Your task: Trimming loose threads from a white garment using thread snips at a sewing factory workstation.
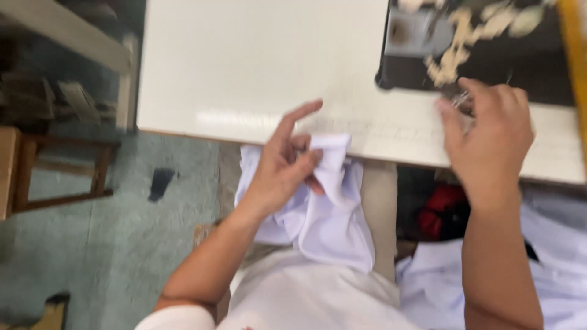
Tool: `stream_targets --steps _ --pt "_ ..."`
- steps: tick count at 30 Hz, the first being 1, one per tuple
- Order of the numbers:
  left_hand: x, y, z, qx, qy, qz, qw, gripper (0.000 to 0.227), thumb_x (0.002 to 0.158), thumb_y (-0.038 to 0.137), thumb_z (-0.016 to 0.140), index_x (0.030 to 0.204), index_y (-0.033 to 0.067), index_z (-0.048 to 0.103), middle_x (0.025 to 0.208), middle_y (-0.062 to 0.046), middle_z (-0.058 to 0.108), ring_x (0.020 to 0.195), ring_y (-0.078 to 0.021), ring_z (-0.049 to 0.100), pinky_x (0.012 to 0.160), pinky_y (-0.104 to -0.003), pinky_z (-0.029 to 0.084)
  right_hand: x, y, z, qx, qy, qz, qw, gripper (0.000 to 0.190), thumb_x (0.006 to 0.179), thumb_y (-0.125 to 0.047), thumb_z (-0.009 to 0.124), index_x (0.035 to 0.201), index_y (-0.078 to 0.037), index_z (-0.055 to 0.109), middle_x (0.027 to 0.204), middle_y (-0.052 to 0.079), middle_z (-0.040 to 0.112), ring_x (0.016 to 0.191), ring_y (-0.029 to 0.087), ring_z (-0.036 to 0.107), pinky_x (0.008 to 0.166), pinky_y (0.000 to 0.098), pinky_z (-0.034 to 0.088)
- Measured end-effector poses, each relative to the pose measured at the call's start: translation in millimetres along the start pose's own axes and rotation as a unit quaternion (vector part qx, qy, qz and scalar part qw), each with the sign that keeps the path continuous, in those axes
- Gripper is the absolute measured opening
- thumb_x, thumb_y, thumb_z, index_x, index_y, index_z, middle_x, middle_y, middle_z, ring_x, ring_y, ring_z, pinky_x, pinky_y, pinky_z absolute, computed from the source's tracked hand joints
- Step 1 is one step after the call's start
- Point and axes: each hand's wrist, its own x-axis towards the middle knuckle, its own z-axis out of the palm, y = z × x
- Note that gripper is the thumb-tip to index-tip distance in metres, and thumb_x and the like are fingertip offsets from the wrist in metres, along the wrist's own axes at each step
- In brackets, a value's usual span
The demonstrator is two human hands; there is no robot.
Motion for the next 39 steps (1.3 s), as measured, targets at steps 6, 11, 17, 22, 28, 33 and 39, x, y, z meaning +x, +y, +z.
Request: stream_targets --steps 6,11,17,22,28,33,39 --pt "-4 15 19 0.056 -0.057 -0.028 0.996 0.035 0.125 0.015 0.069 0.159 0.0122 0.076 0.106 -0.004 0.066 0.073 -0.0175 0.082 0.072 -0.034 0.083 -22 -100 -4 0.193 -0.024 -0.057 0.979 0.056 0.103 -0.048 0.092 0.136 -0.005 0.079 0.138 0.016 0.081 0.130 0.039 0.076 0.120 0.0541 0.058" --pt "-12 54 11 0.216 -0.115 0.052 0.968 0.028 0.117 0.024 0.077 0.140 0.0105 0.086 0.117 -0.004 0.091 0.083 -0.0132 0.085 0.076 -0.029 0.071 -44 -120 4 0.336 -0.123 -0.010 0.934 0.015 0.114 -0.026 0.084 0.115 -0.011 0.085 0.111 0.001 0.090 0.098 0.018 0.083 0.091 0.0347 0.065" --pt "-15 66 10 0.425 -0.180 0.235 0.856 0.030 0.116 0.048 0.084 0.113 0.0178 0.084 0.137 -0.011 0.062 0.126 -0.0311 0.065 0.104 -0.048 0.055 -47 -114 -15 0.452 -0.139 0.002 0.881 0.026 0.123 -0.030 0.068 0.107 -0.011 0.076 0.092 0.000 0.071 0.079 0.014 0.064 0.074 0.0311 0.050" --pt "-20 71 23 0.175 -0.256 0.043 0.950 0.032 0.117 0.040 0.086 0.137 0.0153 0.083 0.117 0.004 0.085 0.104 -0.0084 0.073 0.086 -0.028 0.055 -58 -97 -11 0.493 -0.094 -0.020 0.865 0.014 0.117 -0.025 0.079 0.114 -0.013 0.073 0.097 0.001 0.079 0.079 0.014 0.068 0.072 0.0293 0.051" --pt "-42 58 -7 -0.053 -0.360 -0.056 0.930 0.024 0.114 0.026 0.098 0.128 0.0099 0.086 0.117 -0.001 0.085 0.102 -0.0122 0.079 0.088 -0.026 0.063 -60 -46 -27 0.432 -0.267 -0.090 0.857 0.034 0.115 -0.054 0.081 0.111 -0.020 0.084 0.091 -0.005 0.084 0.072 0.014 0.074 0.069 0.0337 0.057" --pt "-54 39 9 -0.063 -0.373 -0.041 0.925 0.017 0.116 0.022 0.095 0.128 0.0170 0.083 0.117 0.002 0.079 0.106 -0.0137 0.062 0.105 -0.032 0.049 -59 6 -99 0.349 -0.407 -0.087 0.840 0.029 0.115 -0.053 0.081 0.108 -0.028 0.095 0.082 -0.009 0.094 0.068 0.007 0.087 0.063 0.0290 0.063" --pt "-20 -5 18 0.098 -0.215 0.057 0.970 0.012 0.115 0.028 0.094 0.122 0.0192 0.091 0.115 0.001 0.083 0.105 -0.0117 0.077 0.098 -0.030 0.060 -39 11 -76 0.240 -0.549 -0.063 0.798 0.037 0.119 -0.057 0.078 0.099 -0.029 0.091 0.078 -0.011 0.090 0.070 0.005 0.087 0.068 0.0284 0.064"
